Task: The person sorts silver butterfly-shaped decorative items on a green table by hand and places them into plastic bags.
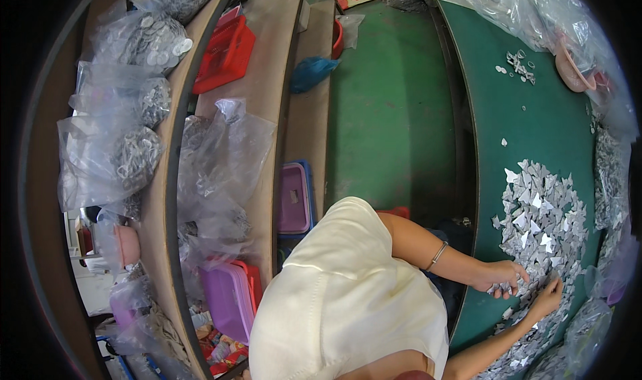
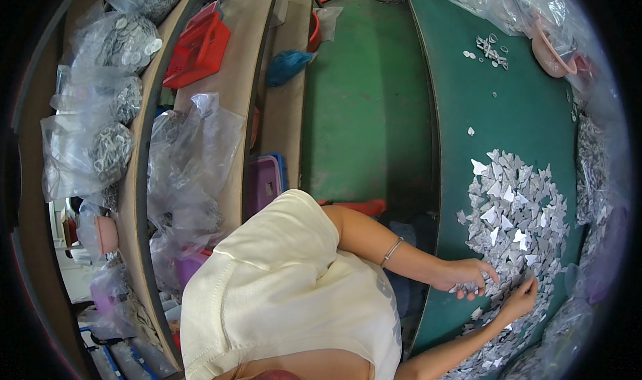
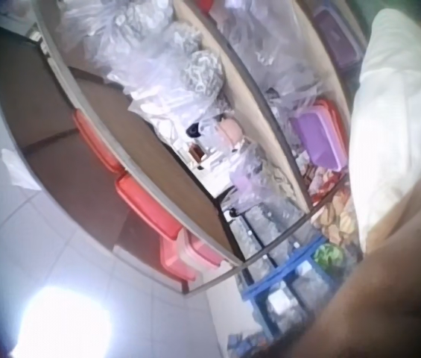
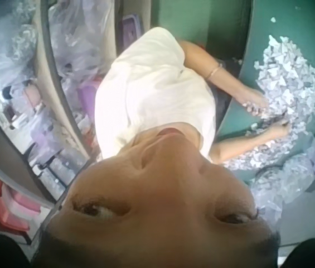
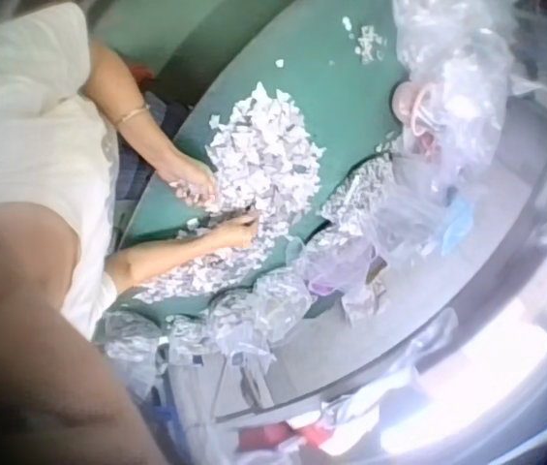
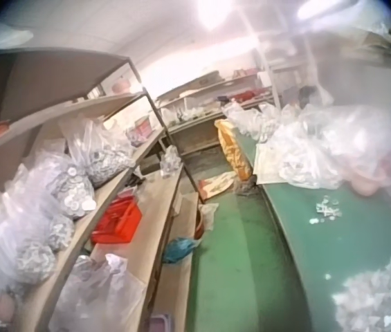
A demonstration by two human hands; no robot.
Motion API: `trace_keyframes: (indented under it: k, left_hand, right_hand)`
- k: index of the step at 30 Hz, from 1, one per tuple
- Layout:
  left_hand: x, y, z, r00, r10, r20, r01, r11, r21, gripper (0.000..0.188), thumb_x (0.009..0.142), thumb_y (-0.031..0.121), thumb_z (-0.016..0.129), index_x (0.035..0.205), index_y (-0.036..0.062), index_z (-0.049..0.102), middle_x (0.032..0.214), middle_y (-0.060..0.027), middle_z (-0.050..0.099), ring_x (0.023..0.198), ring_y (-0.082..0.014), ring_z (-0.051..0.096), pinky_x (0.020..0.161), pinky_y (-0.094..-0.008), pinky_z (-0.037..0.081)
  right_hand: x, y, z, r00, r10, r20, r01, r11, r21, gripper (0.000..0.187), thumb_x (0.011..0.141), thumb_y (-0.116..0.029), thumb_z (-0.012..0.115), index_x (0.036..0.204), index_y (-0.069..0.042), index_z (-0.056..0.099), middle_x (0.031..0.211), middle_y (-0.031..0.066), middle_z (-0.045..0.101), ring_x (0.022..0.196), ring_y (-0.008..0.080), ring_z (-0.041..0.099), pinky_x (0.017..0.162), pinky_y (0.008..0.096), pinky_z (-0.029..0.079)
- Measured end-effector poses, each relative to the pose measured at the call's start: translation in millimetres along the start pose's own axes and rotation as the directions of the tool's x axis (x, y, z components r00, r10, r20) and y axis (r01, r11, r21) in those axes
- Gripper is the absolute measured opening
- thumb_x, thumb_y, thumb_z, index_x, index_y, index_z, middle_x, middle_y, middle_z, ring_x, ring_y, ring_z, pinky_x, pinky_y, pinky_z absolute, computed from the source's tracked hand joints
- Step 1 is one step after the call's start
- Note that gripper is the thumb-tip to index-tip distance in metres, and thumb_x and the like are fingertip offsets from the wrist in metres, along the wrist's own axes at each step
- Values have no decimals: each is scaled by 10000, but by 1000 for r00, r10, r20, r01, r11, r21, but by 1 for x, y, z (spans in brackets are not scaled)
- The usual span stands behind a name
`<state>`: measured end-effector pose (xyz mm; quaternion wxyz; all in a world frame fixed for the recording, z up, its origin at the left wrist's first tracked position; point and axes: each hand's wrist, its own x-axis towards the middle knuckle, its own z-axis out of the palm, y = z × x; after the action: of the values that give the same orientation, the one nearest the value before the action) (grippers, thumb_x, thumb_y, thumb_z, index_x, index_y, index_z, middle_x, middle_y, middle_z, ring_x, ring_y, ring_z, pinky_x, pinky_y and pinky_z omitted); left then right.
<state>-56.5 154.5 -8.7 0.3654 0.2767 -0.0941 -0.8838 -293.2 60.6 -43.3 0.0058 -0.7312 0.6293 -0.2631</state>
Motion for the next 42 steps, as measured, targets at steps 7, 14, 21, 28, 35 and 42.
trace_keyframes:
  k: [7, 14, 21, 28, 35, 42]
  left_hand:
    - [36, -37, 17, 922, 303, -242, -361, 898, -250, 200, 862, 138, 560, 1031, 32, 562, 718, 3, 496, 620, -74, 454, 543, -233, 371]
    - [45, -42, 36, 851, 459, -255, -500, 856, -129, 248, 883, 259, 580, 786, 31, 587, 664, 8, 525, 636, -63, 468, 600, -218, 393]
    - [45, -22, 44, 911, 404, -81, -407, 913, -21, 376, 901, 332, 540, 704, 19, 607, 653, 2, 560, 626, -60, 459, 565, -258, 393]
    - [76, -40, 28, 869, 495, 16, -495, 866, 71, 293, 846, 247, 556, 643, 35, 557, 599, 7, 504, 533, -91, 413, 494, -291, 360]
    - [58, -24, 28, 946, 306, -109, -303, 952, 47, 258, 811, 272, 579, 689, 44, 580, 634, 4, 514, 551, -101, 438, 488, -307, 358]
    - [36, -7, 28, 993, 108, -41, -114, 861, -496, 192, 827, 260, 588, 932, 101, 602, 908, -30, 588, 816, -130, 552, 688, -273, 468]
  right_hand:
    - [-29, -122, -45, 689, 616, 382, -433, -73, 899, 213, 907, -264, 497, 836, -64, 492, 750, 43, 475, 579, 80, 409, 375, 184, 236]
    - [-57, -143, -25, 708, 694, 133, -97, -92, 991, 284, 869, -264, 506, 926, 5, 575, 895, 89, 566, 793, 183, 527, 693, 337, 418]
    - [-60, -160, -21, 691, 588, -420, -122, 668, 734, 159, 857, -127, 627, 913, 22, 616, 899, 104, 611, 797, 173, 599, 684, 283, 495]
    - [-61, -179, -29, 907, 190, -375, 4, 887, 461, 250, 918, -138, 556, 1106, 16, 615, 1088, 144, 601, 1017, 230, 568, 877, 333, 455]
    - [-60, -182, -32, 944, -7, -330, 100, 959, 265, 541, 990, -406, 288, 1200, 18, 549, 1215, 172, 523, 1120, 301, 484, 949, 397, 377]
    - [-56, -193, -38, 849, 424, -317, -178, 792, 584, 326, 930, -192, 508, 1156, 38, 545, 1162, 158, 552, 1048, 270, 534, 891, 362, 435]
